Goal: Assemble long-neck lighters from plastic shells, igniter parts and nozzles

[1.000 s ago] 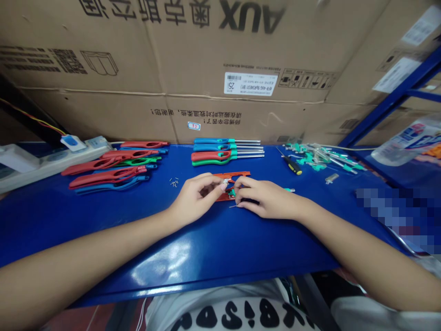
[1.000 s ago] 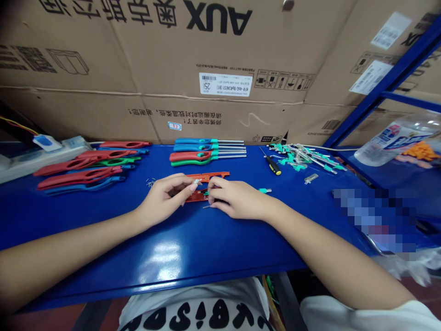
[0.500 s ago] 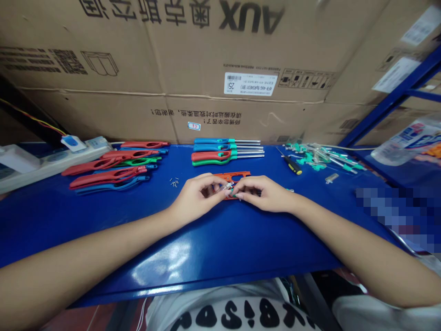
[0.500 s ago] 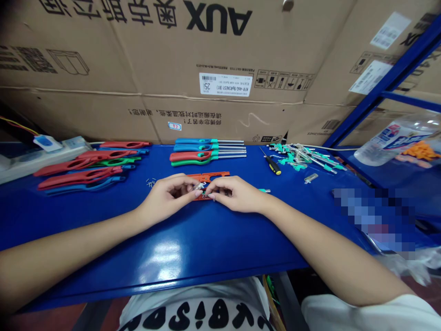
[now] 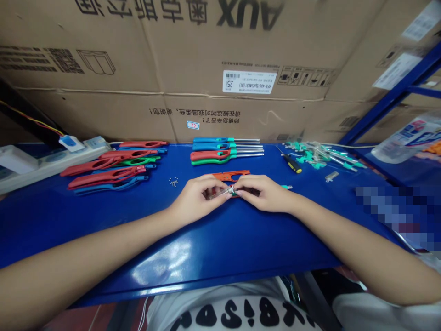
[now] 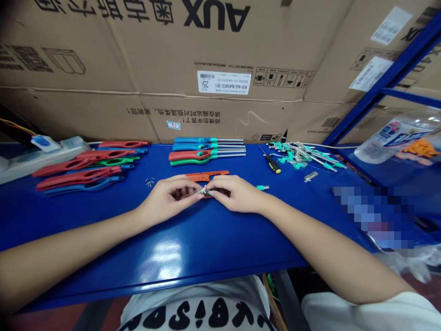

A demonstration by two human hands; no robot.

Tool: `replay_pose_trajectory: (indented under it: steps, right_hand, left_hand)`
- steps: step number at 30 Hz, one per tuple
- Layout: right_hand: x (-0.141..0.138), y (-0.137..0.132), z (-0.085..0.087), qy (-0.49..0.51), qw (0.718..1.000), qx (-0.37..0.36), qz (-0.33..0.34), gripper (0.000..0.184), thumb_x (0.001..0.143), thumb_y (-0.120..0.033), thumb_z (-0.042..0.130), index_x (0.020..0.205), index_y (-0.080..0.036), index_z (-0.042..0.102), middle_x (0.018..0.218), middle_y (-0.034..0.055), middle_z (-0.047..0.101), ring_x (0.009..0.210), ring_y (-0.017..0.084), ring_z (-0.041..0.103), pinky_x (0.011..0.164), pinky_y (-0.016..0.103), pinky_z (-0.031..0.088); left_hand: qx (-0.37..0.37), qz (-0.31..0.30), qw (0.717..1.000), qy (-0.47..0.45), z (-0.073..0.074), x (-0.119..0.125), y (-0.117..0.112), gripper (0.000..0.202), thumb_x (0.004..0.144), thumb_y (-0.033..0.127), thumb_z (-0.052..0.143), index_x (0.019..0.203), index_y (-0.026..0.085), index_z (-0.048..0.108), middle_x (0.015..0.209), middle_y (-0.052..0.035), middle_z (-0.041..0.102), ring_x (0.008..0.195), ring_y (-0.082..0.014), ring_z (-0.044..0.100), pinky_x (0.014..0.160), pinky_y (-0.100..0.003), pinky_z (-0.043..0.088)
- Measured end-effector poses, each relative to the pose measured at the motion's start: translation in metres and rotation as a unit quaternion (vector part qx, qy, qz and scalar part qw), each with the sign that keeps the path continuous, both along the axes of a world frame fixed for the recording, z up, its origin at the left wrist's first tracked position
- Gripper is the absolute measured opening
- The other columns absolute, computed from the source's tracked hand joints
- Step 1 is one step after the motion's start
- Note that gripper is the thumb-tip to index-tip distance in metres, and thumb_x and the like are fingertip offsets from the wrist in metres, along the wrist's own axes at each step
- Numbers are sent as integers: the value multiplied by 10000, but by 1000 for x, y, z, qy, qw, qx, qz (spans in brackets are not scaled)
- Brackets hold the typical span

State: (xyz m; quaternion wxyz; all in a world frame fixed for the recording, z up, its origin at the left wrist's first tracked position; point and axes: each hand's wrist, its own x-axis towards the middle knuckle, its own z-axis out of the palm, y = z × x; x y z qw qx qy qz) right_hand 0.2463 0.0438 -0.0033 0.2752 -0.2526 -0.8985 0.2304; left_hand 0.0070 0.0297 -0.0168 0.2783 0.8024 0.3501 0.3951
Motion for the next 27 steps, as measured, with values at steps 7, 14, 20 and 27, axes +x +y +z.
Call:
replay_pose_trajectory:
  steps: [7, 14, 20, 27]
  right_hand:
    - [0, 5, -5, 69, 979, -174, -76, 250, 939, -411, 609, 918, -171, 678, 810, 29, 664, 639, 118, 549, 591, 250, 442]
    - [-1, 8, -4, 113, 952, -268, -91, 343, 865, -524, 670, 879, -181, 649, 796, 19, 634, 691, 135, 543, 650, 282, 449]
    - [-1, 6, -2, 103, 953, -273, -79, 307, 874, -473, 678, 900, -168, 684, 805, 20, 653, 681, 124, 544, 639, 268, 444]
    - [-1, 6, -3, 96, 958, -254, -86, 301, 888, -461, 659, 906, -165, 706, 816, 27, 677, 698, 132, 575, 646, 270, 465]
  left_hand:
    - [6, 6, 1000, -3, 2, 0, 0, 181, 881, 328, 728, 934, 159, 765, 774, -20, 670, 571, -81, 534, 540, -199, 436]
    - [4, 11, 1000, 2, 1, 0, 0, 205, 883, 369, 727, 936, 175, 763, 776, -16, 668, 578, -87, 537, 543, -206, 440]
    - [-1, 13, 1000, 2, 1, 0, 1, 216, 880, 368, 725, 923, 159, 763, 767, -20, 665, 579, -88, 535, 546, -208, 435]
    - [-2, 10, 1000, 0, 1, 0, 1, 200, 876, 351, 729, 928, 161, 761, 764, -16, 657, 586, -88, 532, 555, -209, 436]
